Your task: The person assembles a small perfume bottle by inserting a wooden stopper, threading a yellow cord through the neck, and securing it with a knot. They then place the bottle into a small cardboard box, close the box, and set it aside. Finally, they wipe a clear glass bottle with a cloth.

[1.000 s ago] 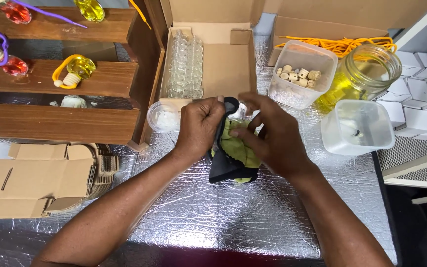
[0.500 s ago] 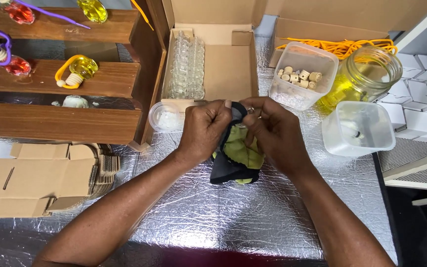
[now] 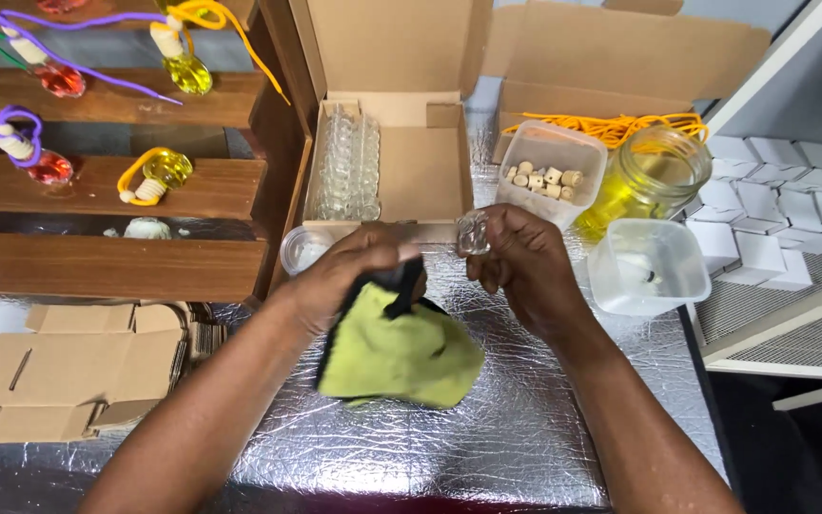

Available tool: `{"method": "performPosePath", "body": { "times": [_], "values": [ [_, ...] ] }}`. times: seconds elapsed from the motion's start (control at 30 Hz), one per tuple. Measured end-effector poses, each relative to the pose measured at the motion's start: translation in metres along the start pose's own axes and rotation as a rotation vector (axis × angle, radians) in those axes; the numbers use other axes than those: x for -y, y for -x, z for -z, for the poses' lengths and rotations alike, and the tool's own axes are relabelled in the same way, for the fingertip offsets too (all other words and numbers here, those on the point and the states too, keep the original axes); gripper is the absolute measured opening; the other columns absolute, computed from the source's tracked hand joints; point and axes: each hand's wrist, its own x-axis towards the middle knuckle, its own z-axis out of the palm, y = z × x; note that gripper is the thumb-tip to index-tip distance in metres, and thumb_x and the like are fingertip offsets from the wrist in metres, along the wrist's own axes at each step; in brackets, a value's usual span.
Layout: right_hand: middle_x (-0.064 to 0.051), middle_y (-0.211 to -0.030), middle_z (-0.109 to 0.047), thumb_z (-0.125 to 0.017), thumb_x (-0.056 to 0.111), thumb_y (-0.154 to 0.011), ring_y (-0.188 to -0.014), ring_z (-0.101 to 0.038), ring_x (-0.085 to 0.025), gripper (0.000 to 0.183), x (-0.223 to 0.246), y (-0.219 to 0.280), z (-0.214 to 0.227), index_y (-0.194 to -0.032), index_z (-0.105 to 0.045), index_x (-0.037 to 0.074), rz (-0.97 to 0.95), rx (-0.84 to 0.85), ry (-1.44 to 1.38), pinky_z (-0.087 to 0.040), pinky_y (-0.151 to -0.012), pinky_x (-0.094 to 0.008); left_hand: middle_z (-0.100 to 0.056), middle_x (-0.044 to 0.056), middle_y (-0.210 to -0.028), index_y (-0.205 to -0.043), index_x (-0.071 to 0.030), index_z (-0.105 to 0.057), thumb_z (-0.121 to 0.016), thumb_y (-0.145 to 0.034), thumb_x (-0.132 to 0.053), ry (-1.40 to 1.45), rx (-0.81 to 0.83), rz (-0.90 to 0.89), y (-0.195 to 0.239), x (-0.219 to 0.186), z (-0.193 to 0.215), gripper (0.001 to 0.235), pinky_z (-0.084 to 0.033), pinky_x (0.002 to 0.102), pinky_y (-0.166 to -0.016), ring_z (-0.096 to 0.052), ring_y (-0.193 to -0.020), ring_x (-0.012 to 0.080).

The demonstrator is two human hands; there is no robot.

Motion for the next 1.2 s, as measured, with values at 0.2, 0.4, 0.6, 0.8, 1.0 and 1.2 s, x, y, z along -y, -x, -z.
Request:
{"method": "performPosePath", "body": {
  "times": [0.2,0.4,0.6,0.8,1.0,1.2],
  "values": [
    [-0.008,-0.054,-0.057,-0.059,0.021,-0.104,-0.059,-0.072,-0.018,0.038,0.015,0.008,-0.016,-0.126,-0.065,-0.01,0.039,0.041,-0.026,-0.057,-0.047,-0.017,-0.048,-0.003,-0.045,-0.059,-0.011,-0.065,-0.066,-0.093,-0.025,-0.214,0.533,0.001,0.02,-0.041,0.027,0.038,-0.035,0.021,-0.041,-0.039,-0.04,0.006],
    [-0.021,-0.089,-0.072,-0.056,0.022,-0.104,-0.07,-0.076,-0.024,0.033,-0.008,0.0,-0.002,-0.122,-0.062,-0.006,-0.051,0.093,-0.051,-0.066,-0.057,-0.026,-0.054,0.002,-0.048,-0.057,-0.008,-0.06,-0.069,-0.088,-0.013,-0.923,0.748,0.157,0.039,-0.102,-0.012,0.033,-0.039,0.032,-0.046,-0.046,-0.051,0.0111],
    [-0.016,-0.097,-0.068,-0.055,0.024,-0.103,-0.083,-0.077,-0.024,0.035,-0.002,0.003,-0.004,-0.124,-0.056,-0.004,-0.088,0.083,-0.087,-0.07,-0.072,-0.033,-0.077,0.015,-0.092,-0.095,-0.005,-0.078,-0.076,-0.082,-0.032,-1.733,0.421,0.445,0.049,-0.106,-0.076,0.03,-0.06,0.051,-0.077,-0.075,-0.09,0.0403],
    [-0.013,-0.101,-0.072,-0.056,0.017,-0.103,-0.075,-0.075,-0.025,0.021,0.003,0.005,-0.004,-0.117,-0.066,0.004,0.032,0.142,0.176,-0.056,-0.05,-0.028,-0.068,0.008,-0.118,-0.124,-0.009,-0.066,-0.065,-0.102,-0.033,-1.532,0.538,0.426,0.061,-0.039,-0.07,0.032,-0.057,0.041,-0.093,-0.067,-0.107,0.0263],
    [-0.013,-0.1,-0.074,-0.062,0.007,-0.101,-0.079,-0.071,-0.021,0.016,-0.007,0.0,0.001,-0.114,-0.068,0.0,0.148,0.176,0.101,-0.06,-0.064,-0.031,-0.076,-0.011,-0.086,-0.095,-0.025,-0.073,-0.061,-0.105,-0.047,-1.694,0.518,0.88,0.055,-0.07,-0.093,0.027,-0.058,0.028,-0.078,-0.074,-0.087,0.0074],
    [-0.016,-0.101,-0.065,-0.067,0.006,-0.099,-0.088,-0.074,-0.024,0.025,0.003,0.006,-0.009,-0.117,-0.061,-0.009,0.108,0.042,0.003,-0.069,-0.083,-0.041,-0.076,0.021,-0.104,-0.121,-0.011,-0.072,-0.057,-0.097,-0.037,-1.689,-0.104,0.464,0.014,-0.069,-0.094,0.038,-0.058,0.061,-0.088,-0.072,-0.105,0.0444]
  ]
}}
